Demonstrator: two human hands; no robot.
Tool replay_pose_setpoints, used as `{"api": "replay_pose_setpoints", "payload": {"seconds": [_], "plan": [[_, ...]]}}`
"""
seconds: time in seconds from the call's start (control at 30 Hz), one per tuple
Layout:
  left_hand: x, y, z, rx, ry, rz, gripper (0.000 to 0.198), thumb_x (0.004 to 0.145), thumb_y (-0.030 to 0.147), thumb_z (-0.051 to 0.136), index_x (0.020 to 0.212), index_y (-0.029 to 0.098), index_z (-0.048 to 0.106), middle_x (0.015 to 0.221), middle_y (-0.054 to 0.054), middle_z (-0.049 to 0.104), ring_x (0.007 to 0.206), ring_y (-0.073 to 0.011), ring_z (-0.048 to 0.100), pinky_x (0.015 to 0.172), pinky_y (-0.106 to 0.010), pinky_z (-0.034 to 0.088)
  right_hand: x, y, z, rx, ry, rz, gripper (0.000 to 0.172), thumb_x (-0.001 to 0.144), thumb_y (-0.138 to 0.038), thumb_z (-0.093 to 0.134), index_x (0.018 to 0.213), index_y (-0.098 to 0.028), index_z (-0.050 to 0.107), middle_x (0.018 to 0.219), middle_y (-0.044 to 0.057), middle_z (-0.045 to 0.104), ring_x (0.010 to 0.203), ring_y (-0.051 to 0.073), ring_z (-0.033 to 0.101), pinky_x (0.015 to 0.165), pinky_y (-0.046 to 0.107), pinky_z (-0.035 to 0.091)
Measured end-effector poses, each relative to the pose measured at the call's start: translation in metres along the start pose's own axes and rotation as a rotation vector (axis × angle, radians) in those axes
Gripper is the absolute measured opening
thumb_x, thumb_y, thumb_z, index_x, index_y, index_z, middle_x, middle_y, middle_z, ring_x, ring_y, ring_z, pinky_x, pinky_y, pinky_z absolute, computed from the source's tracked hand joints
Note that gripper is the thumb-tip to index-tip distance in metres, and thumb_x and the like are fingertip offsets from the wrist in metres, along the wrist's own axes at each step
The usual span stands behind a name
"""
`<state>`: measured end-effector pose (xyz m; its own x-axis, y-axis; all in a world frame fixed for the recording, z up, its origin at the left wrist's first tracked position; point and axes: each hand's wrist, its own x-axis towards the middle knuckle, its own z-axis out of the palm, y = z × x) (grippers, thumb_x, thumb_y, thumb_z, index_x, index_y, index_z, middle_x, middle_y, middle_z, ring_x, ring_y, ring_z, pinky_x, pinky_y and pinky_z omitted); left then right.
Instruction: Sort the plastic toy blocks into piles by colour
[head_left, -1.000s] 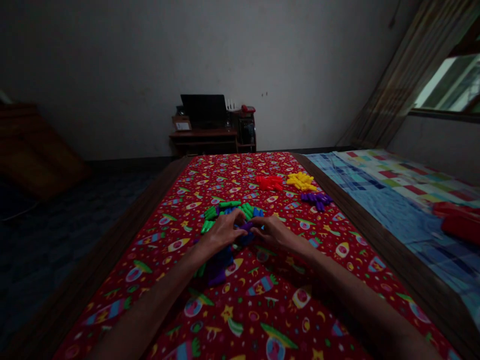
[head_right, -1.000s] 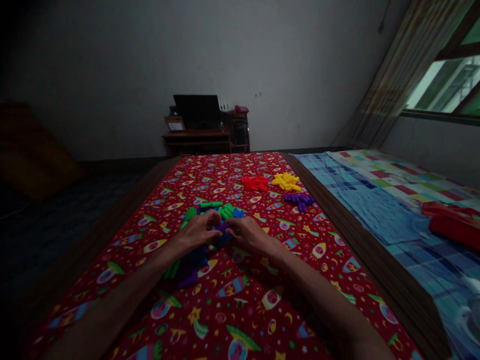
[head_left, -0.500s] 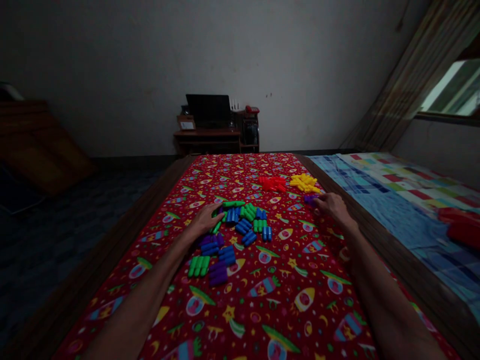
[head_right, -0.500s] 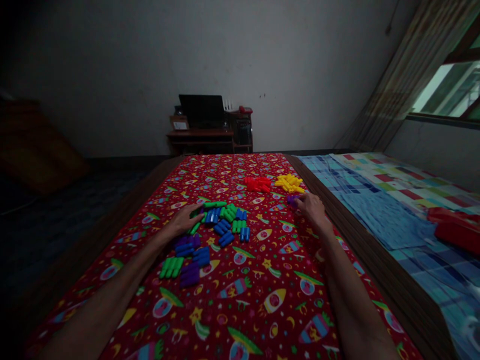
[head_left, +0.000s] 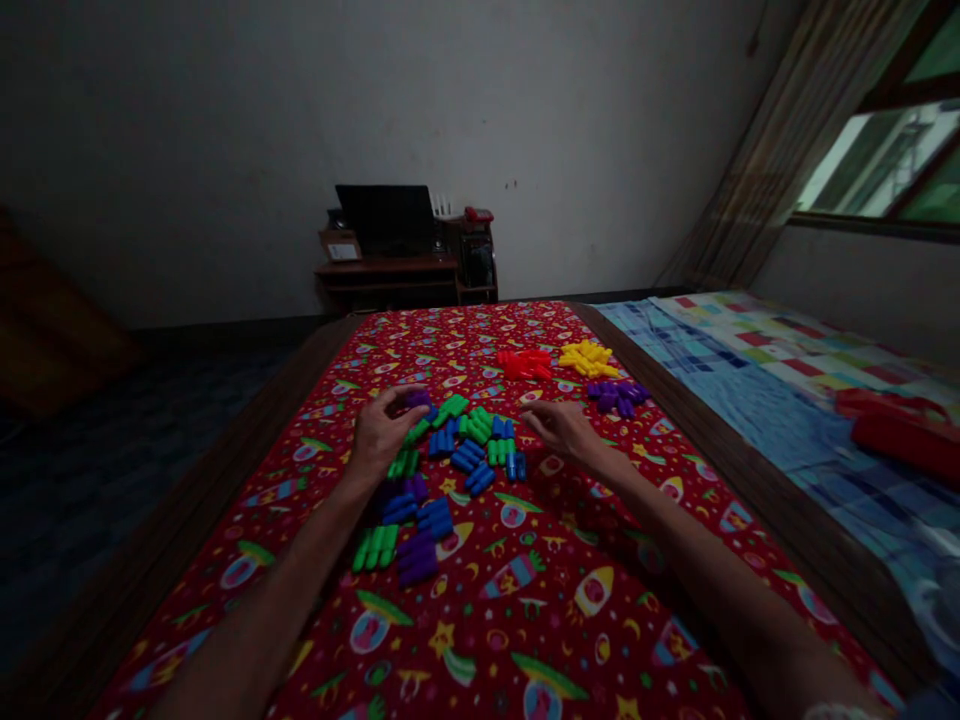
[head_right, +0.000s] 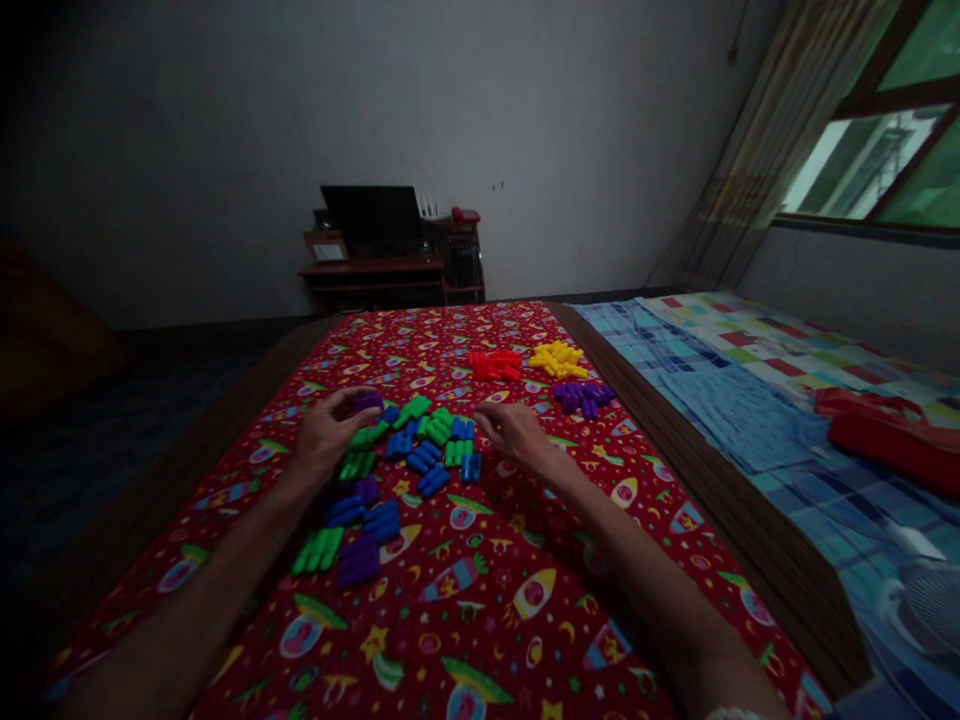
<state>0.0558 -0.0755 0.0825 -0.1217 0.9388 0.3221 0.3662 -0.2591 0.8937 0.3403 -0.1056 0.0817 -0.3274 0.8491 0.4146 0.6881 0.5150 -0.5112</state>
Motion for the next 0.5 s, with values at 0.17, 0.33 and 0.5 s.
{"api": "replay_pose_setpoints", "payload": {"seconds": [0.17,0.33,0.5], "plan": [[-0.033,0.028,0.027,-0.190,-0.220,-0.107,0.056,0.061,0.056,0.074,0.098,0.015,0.065,0.093,-0.007,0.072,0.086,-0.0234,0.067,0.077,-0.034,0.054,-0.011,-0.039,0.031,0.309,-0.115,-0.065,0.042,0.092,-0.042,0.049,0.126,-0.018,0.059,0.091,0.005,0.072,0.071,0.015,0.060,0.063,0.023,0.042],[-0.051,0.035,0.041,-0.164,-0.365,-0.097,0.048,0.069,0.058,0.068,0.093,0.017,0.068,0.089,-0.005,0.071,0.082,-0.0217,0.066,0.073,-0.031,0.054,-0.011,-0.039,0.036,0.468,-0.145,0.051,0.035,0.092,-0.041,0.048,0.085,-0.015,0.070,0.071,0.001,0.067,0.062,0.014,0.058,0.057,0.022,0.041],[-0.047,0.029,0.038,0.068,-0.436,0.030,0.039,0.075,0.055,0.061,0.086,0.019,0.071,0.084,-0.003,0.068,0.079,-0.0210,0.064,0.069,-0.030,0.052,-0.010,-0.033,0.031,0.444,-0.104,0.025,0.029,0.089,-0.040,0.054,0.093,-0.015,0.068,0.075,0.001,0.068,0.065,0.013,0.059,0.059,0.021,0.041]]}}
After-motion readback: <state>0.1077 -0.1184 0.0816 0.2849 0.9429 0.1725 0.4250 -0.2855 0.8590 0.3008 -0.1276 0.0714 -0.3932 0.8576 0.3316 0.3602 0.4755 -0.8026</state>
